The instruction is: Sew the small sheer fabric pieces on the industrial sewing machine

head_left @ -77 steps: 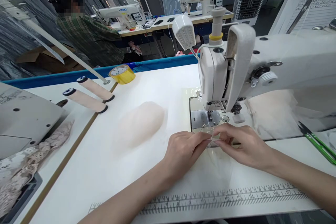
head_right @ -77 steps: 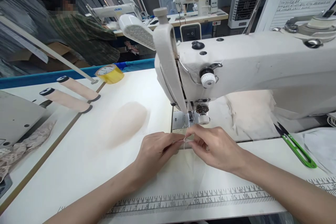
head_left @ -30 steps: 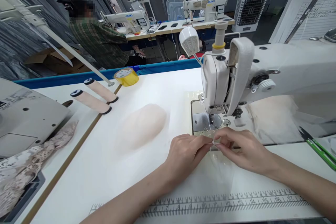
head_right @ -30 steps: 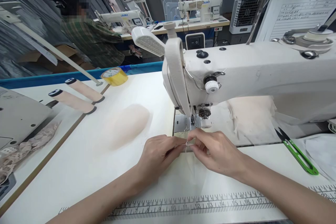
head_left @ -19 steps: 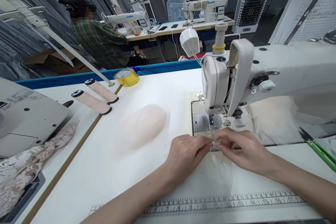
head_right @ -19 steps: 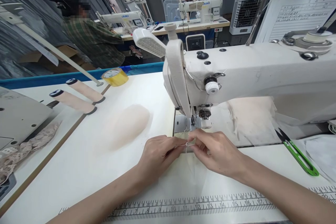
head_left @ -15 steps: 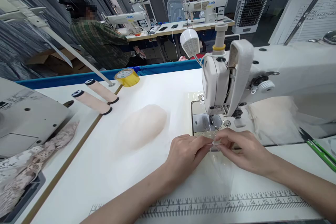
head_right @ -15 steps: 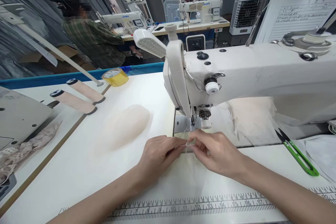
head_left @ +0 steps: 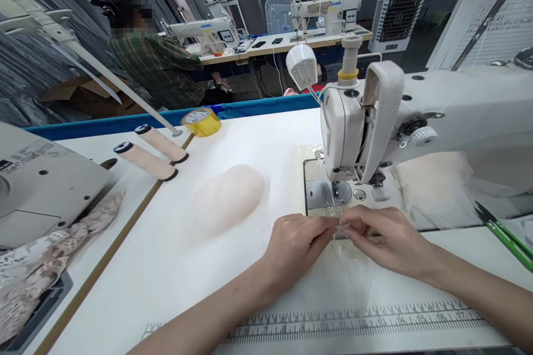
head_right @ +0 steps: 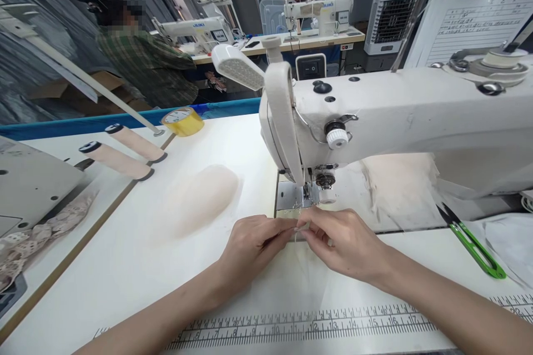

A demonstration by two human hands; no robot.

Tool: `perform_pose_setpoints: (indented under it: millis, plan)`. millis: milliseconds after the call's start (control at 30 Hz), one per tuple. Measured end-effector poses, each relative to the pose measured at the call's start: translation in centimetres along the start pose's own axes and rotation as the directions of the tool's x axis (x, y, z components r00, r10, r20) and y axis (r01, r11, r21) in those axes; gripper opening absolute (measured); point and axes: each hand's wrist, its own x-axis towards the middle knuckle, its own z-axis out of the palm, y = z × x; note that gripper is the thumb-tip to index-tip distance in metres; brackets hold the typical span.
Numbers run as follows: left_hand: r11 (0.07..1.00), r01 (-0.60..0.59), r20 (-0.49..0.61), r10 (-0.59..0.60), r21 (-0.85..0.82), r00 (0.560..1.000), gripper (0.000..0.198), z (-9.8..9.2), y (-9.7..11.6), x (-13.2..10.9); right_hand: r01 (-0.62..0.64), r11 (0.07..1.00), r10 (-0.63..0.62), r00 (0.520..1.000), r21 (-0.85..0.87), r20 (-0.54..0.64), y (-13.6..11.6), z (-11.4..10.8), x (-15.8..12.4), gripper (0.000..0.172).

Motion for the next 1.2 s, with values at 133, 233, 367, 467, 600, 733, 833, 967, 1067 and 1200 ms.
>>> perform_pose_setpoints:
  millis: [133, 233, 367, 467, 600, 733, 833, 967, 1067, 1200]
  plan:
    - [0.998, -0.056, -0.045, 0.057, 0.033, 0.997, 0.011, -0.09, -0.19, 0.05, -0.011, 1.000, 0.011, 1.000, 0.013, -0.005, 0.08, 0.07, -0.14, 0.016]
    - [0.991, -0.112, -0.082, 0.118, 0.074, 0.990, 0.008, -0.15, -0.31, 0.08, -0.010, 1.000, 0.011, 1.000, 0.014, -0.008, 0.04, 0.06, -0.24, 0.017]
    - [0.981, -0.161, -0.095, 0.171, 0.103, 0.981, 0.005, -0.26, -0.29, 0.16, 0.011, 1.000, -0.011, 1.000, 0.005, -0.007, 0.02, 0.06, -0.22, 0.016]
    - [0.978, -0.171, -0.111, 0.185, 0.118, 0.977, 0.006, -0.32, -0.26, 0.25, 0.033, 0.999, -0.033, 0.999, -0.002, -0.011, 0.05, 0.14, -0.20, 0.014]
    - [0.973, -0.193, -0.134, 0.209, 0.124, 0.969, 0.004, -0.33, -0.34, 0.34, 0.051, 0.999, -0.052, 0.998, -0.012, -0.027, 0.08, 0.25, -0.32, 0.016]
    - [0.968, -0.208, -0.135, 0.227, 0.141, 0.965, 0.004, -0.36, -0.34, 0.32, 0.031, 0.999, -0.031, 0.999, -0.011, -0.031, 0.06, 0.18, -0.34, 0.019]
    - [0.969, -0.206, -0.117, 0.222, 0.137, 0.968, 0.005, -0.38, -0.24, 0.25, 0.024, 0.999, -0.025, 0.999, -0.032, -0.028, 0.06, 0.11, -0.30, 0.018]
    - [0.972, -0.202, -0.116, 0.216, 0.121, 0.970, 0.008, -0.33, -0.14, 0.20, 0.028, 0.999, -0.029, 0.999, -0.034, -0.036, 0.08, 0.14, -0.30, 0.015]
    - [0.973, -0.199, -0.127, 0.213, 0.116, 0.969, 0.008, -0.30, -0.13, 0.22, 0.023, 0.999, -0.024, 0.999, -0.028, -0.040, 0.09, 0.15, -0.31, 0.016]
    - [0.974, -0.194, -0.128, 0.208, 0.114, 0.970, 0.007, -0.28, -0.16, 0.21, 0.022, 0.999, -0.023, 0.999, -0.031, -0.039, 0.02, 0.10, -0.29, 0.014]
